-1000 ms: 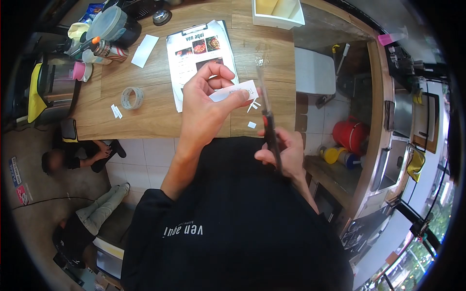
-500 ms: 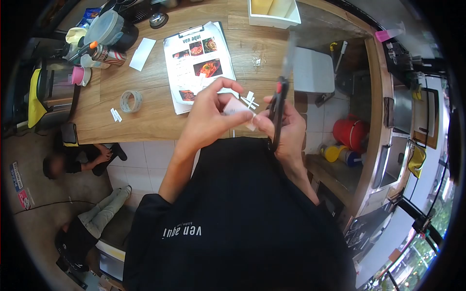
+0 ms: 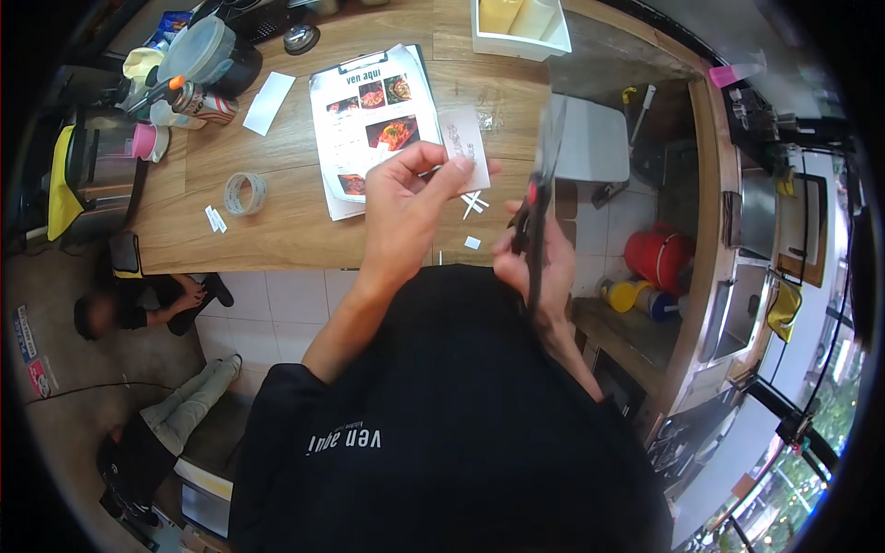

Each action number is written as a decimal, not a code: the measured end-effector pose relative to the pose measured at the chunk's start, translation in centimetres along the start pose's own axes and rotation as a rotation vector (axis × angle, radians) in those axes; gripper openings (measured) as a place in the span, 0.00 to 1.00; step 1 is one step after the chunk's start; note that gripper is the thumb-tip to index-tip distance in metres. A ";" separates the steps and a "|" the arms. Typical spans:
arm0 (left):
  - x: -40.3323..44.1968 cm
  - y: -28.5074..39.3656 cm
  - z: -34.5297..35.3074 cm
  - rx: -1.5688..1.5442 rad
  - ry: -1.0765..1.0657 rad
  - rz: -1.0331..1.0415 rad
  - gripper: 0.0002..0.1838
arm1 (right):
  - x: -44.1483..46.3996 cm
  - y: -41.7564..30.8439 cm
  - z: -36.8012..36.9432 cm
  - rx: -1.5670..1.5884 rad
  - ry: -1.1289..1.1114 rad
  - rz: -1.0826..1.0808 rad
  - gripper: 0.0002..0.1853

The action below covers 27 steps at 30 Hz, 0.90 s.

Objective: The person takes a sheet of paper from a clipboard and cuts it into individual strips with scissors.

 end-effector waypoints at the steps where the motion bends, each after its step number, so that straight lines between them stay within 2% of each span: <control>1: 0.2 0.6 0.1 -0.041 0.004 0.000 0.03 | -0.2 0.0 0.1 -0.029 -0.104 -0.077 0.38; 2: 0.4 1.0 0.1 -0.042 0.009 0.000 0.03 | -0.6 -0.1 0.3 -0.057 -0.206 -0.153 0.42; 3: 0.5 1.4 0.2 -0.045 0.010 0.007 0.03 | -1.0 0.3 0.2 -0.119 -0.231 -0.059 0.46; 8: 0.8 1.5 0.8 -0.023 0.002 -0.009 0.04 | -1.5 0.0 -0.1 -0.144 -0.278 0.030 0.45; 10: 0.8 1.3 0.6 0.114 0.039 0.021 0.05 | -1.4 -0.1 -0.2 -0.133 -0.272 0.033 0.45; 12: 0.8 1.2 0.9 0.094 0.022 0.012 0.05 | -1.3 -0.6 0.0 -0.151 -0.294 -0.042 0.44; 19: 0.6 1.5 1.2 0.055 0.033 0.002 0.05 | -1.2 -1.0 0.1 -0.153 -0.277 -0.023 0.43; 27: 0.4 1.3 1.3 0.020 0.032 -0.017 0.06 | -0.9 -1.5 0.0 -0.228 -0.257 -0.155 0.43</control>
Point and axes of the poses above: each hand's wrist, its own x-axis towards the middle knuckle, its own z-axis out of the palm, y = z × x, the point moved 7 cm from there along x, towards the middle knuckle, and after that the axes turned 15 degrees about y, right-handed, at the moved point
